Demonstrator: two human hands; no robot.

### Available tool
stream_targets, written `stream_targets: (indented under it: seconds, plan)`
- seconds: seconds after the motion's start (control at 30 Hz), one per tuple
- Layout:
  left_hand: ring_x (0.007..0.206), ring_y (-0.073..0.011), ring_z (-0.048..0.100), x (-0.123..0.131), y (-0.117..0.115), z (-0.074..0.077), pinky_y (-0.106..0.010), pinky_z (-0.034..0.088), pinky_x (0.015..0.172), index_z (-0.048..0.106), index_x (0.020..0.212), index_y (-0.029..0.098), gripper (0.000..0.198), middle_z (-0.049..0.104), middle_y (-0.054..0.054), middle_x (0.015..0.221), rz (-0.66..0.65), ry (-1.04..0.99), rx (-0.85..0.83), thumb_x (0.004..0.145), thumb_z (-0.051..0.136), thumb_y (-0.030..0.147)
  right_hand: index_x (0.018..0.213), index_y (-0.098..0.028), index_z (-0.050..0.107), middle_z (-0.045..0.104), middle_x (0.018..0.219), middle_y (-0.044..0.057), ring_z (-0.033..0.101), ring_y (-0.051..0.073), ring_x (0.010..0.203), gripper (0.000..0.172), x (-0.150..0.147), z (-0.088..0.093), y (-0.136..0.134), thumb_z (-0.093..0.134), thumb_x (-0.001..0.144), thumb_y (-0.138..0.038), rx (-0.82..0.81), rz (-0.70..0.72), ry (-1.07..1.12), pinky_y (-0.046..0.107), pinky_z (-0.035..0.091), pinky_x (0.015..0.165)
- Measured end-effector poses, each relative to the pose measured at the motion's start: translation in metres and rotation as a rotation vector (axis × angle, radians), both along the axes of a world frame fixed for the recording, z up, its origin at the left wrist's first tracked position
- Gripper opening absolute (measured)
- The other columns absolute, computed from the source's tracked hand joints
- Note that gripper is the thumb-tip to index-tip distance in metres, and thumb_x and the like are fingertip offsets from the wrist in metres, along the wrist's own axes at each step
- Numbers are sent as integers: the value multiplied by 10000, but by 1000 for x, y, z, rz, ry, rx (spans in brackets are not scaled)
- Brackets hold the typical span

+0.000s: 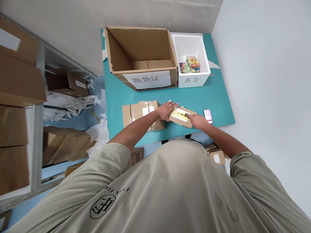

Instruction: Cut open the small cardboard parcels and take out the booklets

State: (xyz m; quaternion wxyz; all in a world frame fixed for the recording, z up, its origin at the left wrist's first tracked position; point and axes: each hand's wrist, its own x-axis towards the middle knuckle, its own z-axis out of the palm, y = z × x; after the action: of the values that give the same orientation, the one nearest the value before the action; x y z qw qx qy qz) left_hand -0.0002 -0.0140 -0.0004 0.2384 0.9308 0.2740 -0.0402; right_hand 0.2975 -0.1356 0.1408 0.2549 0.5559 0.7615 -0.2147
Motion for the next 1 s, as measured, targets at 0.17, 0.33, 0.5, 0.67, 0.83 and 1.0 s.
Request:
stream_targets:
  seconds: [0.17,0.33,0.5,0.67,0.83,1.0]
  plan:
    - [1754,-584,324,-2,-5,-2,-681,371,1384,99,1958,141,1555,369,-292,1922,31,12,6,715,928,569,1916,-294,382,781,1537,202,793,351,1251,674,2,-7,10,376,1246,-360,18,25,47,380,566,986]
    - [1751,-584,334,-3,-5,-2,-677,368,1390,70,1958,137,1601,381,-287,1918,44,25,5,701,951,591,1915,-294,394,795,1498,205,789,359,1247,678,-9,-18,22,375,1239,-345,15,77,84,381,543,968]
    - [1758,-582,330,-3,-4,0,-672,359,1403,51,1958,133,1615,371,-293,1923,46,29,1,719,958,632,1914,-297,391,797,1487,210,794,354,1210,674,-20,-18,28,351,1244,-356,9,102,75,373,531,938]
    - [1774,-581,314,-4,-4,1,-675,351,1410,15,1954,117,1659,346,-310,1928,57,29,-8,720,971,679,1928,-320,355,796,1483,196,795,350,1219,686,-27,-9,28,360,1243,-311,1,117,49,381,527,961]
    - [1768,-582,325,-4,-5,5,-699,345,1403,87,1959,142,1619,339,-306,1932,45,33,2,742,939,784,1947,-346,292,769,1505,222,809,358,1209,727,-35,-10,22,417,1232,-300,4,123,-9,409,550,986]
    - [1752,-574,356,-2,-6,9,-679,326,1412,135,1957,160,1556,369,-287,1925,48,50,40,734,923,712,1946,-298,285,734,1527,282,805,382,1250,777,-43,-6,14,519,1210,-387,-6,142,-69,409,569,976]
